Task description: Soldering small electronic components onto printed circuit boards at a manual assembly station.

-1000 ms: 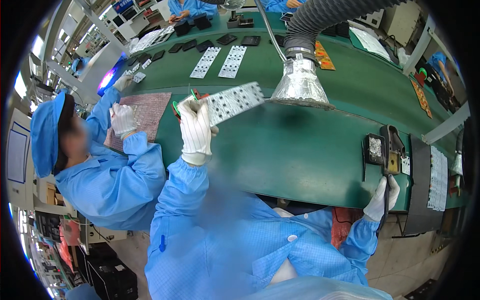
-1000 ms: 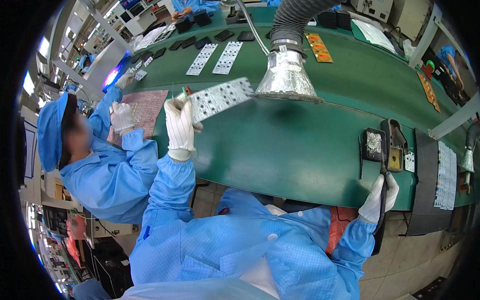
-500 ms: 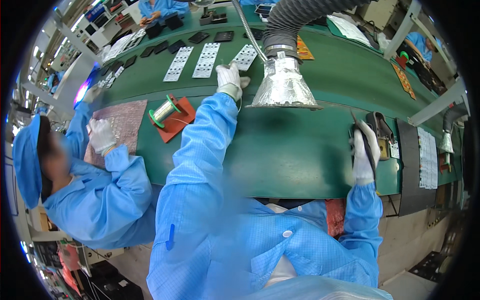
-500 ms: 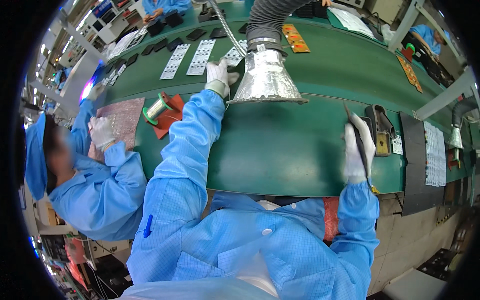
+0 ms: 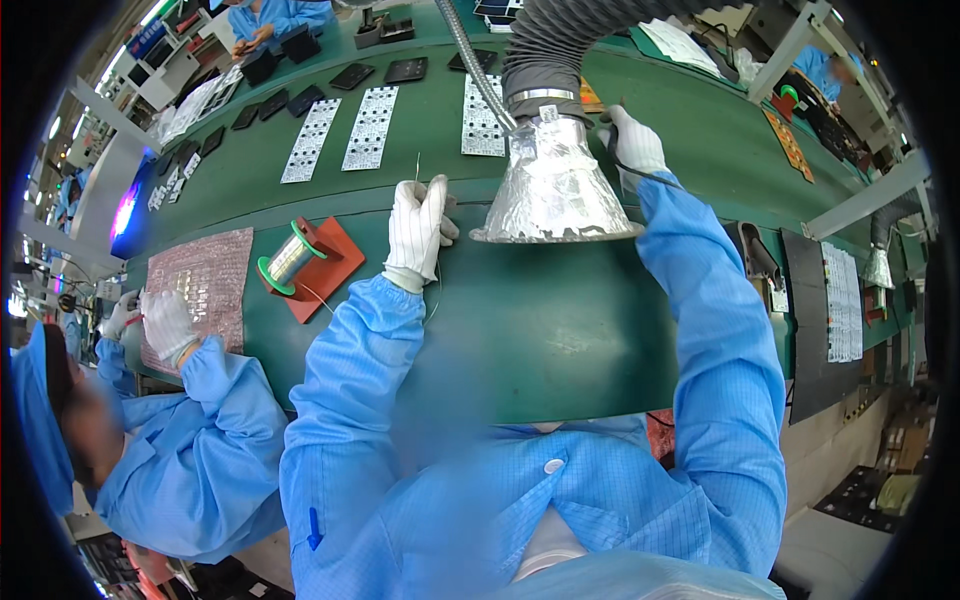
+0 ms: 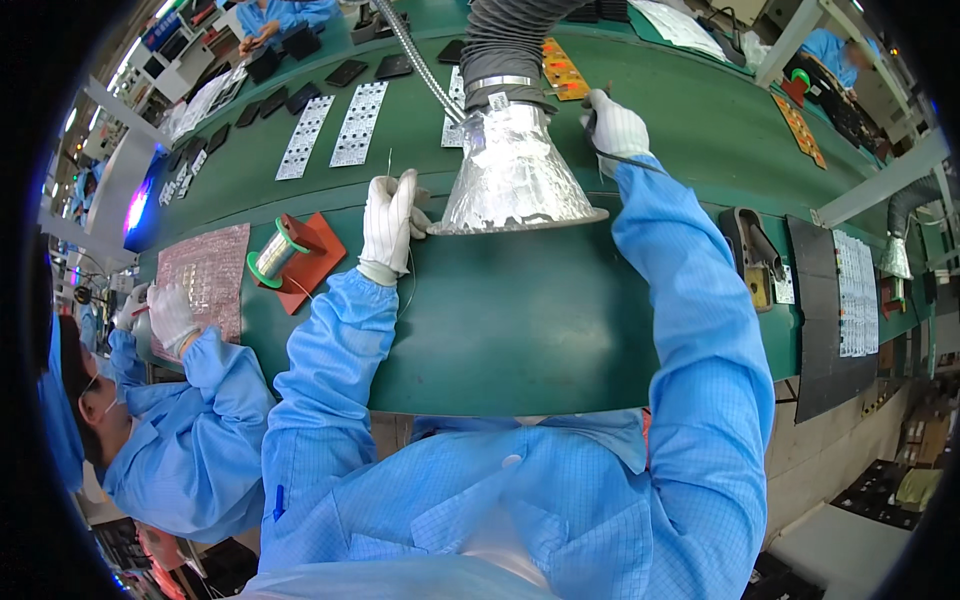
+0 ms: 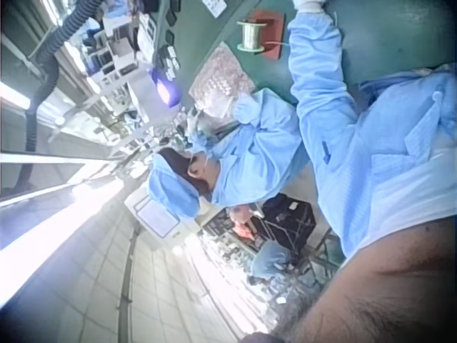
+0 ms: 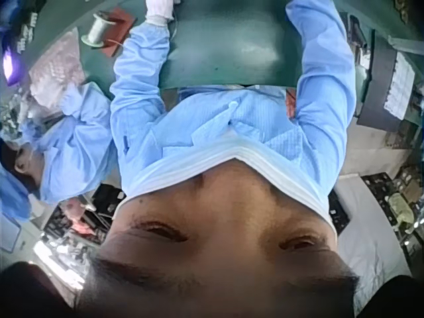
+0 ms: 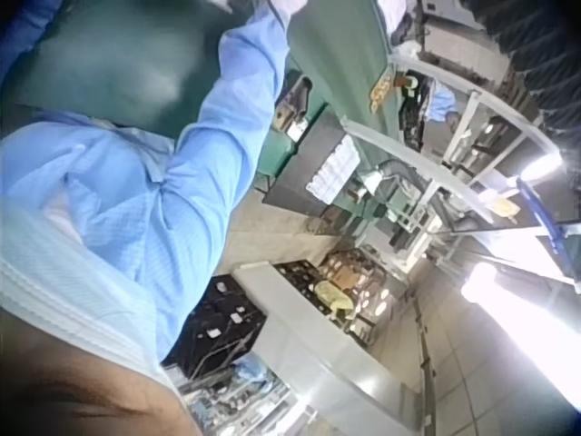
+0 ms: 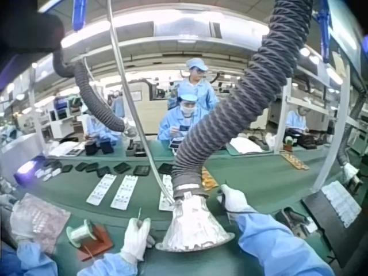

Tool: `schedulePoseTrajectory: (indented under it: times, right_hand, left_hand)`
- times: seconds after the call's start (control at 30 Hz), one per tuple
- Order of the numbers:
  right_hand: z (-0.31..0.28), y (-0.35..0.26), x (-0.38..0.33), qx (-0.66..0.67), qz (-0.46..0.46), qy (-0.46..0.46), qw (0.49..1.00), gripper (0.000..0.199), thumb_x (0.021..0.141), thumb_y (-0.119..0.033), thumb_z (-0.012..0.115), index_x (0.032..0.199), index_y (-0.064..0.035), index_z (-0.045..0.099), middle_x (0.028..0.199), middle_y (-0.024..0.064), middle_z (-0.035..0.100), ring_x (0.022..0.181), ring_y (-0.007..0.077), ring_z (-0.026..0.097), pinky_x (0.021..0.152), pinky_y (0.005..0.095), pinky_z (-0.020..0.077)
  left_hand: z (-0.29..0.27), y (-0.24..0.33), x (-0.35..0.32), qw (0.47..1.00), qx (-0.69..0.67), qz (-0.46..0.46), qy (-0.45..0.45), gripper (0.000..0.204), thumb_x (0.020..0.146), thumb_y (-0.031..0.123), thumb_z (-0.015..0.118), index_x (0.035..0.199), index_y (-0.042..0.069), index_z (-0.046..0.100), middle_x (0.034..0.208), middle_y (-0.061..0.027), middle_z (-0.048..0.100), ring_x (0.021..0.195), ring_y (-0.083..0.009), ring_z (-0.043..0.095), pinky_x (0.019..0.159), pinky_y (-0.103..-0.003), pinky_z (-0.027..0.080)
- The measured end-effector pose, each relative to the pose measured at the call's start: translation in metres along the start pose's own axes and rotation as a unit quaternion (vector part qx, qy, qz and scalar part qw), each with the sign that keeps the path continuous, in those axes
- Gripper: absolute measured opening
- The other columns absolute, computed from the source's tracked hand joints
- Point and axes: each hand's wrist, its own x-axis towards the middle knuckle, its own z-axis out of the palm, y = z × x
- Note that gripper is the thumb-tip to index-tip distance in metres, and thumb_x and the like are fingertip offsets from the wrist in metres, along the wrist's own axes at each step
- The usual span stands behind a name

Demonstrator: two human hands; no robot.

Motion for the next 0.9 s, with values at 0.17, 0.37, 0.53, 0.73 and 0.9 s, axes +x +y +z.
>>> schedulePoseTrajectory:
  times: [0.17,0.37,0.53,0.73,0.9]
  right_hand:
    - [0.041,-0.014,0.045,-0.068,-0.007,0.012,0.998,0.025,0.089,-0.026,0.067,0.109,-0.0146,0.058,0.086,0.018,0.072,0.083,0.04,0.07,0.073,0.0523,0.0526]
    - [0.054,-0.019,0.068,-0.103,0.005,0.067,0.992,0.027,0.091,-0.026,0.06,0.115,-0.0148,0.057,0.094,0.0196,0.072,0.088,0.04,0.07,0.077,0.0524,0.0537]
    - [0.016,-0.016,0.074,-0.115,0.061,0.022,0.991,0.027,0.088,-0.022,0.064,0.114,-0.0153,0.058,0.095,0.0181,0.073,0.087,0.0396,0.071,0.077,0.052,0.0544]
    - [-0.107,0.019,0.019,-0.01,0.078,0.153,0.985,0.035,0.088,-0.02,0.066,0.122,-0.016,0.061,0.097,0.0159,0.072,0.09,0.0337,0.069,0.083,0.0424,0.0537]
    - [-0.209,0.029,-0.104,0.198,0.108,0.202,0.953,0.028,0.087,-0.002,0.062,0.115,-0.0037,0.063,0.097,0.0041,0.065,0.087,0.0114,0.059,0.079,0.0273,0.0493]
  left_hand:
    - [0.001,0.001,0.006,1.0,-0.009,0.004,-0.013,0.045,0.097,0.041,0.063,0.098,-0.001,0.047,0.083,-0.0141,0.067,0.053,-0.0164,0.063,0.047,-0.028,0.051]
    - [0.002,0.002,0.008,1.0,0.008,-0.003,-0.021,0.042,0.099,0.038,0.062,0.1,0.0,0.044,0.085,-0.016,0.067,0.054,-0.016,0.063,0.047,-0.025,0.049]
    - [0.001,0.004,0.008,1.0,0.001,0.0,-0.023,0.043,0.098,0.039,0.063,0.1,0.0,0.045,0.086,-0.0157,0.067,0.056,-0.0163,0.064,0.049,-0.026,0.051]
    - [0.001,0.004,0.006,1.0,-0.011,0.014,-0.015,0.044,0.095,0.037,0.065,0.099,-0.002,0.046,0.082,-0.0144,0.065,0.057,-0.0177,0.064,0.05,-0.029,0.052]
    - [-0.003,-0.001,0.009,0.999,-0.026,-0.008,-0.026,0.058,0.096,0.047,0.062,0.113,-0.006,0.047,0.098,-0.021,0.067,0.068,-0.0211,0.069,0.058,-0.029,0.055]
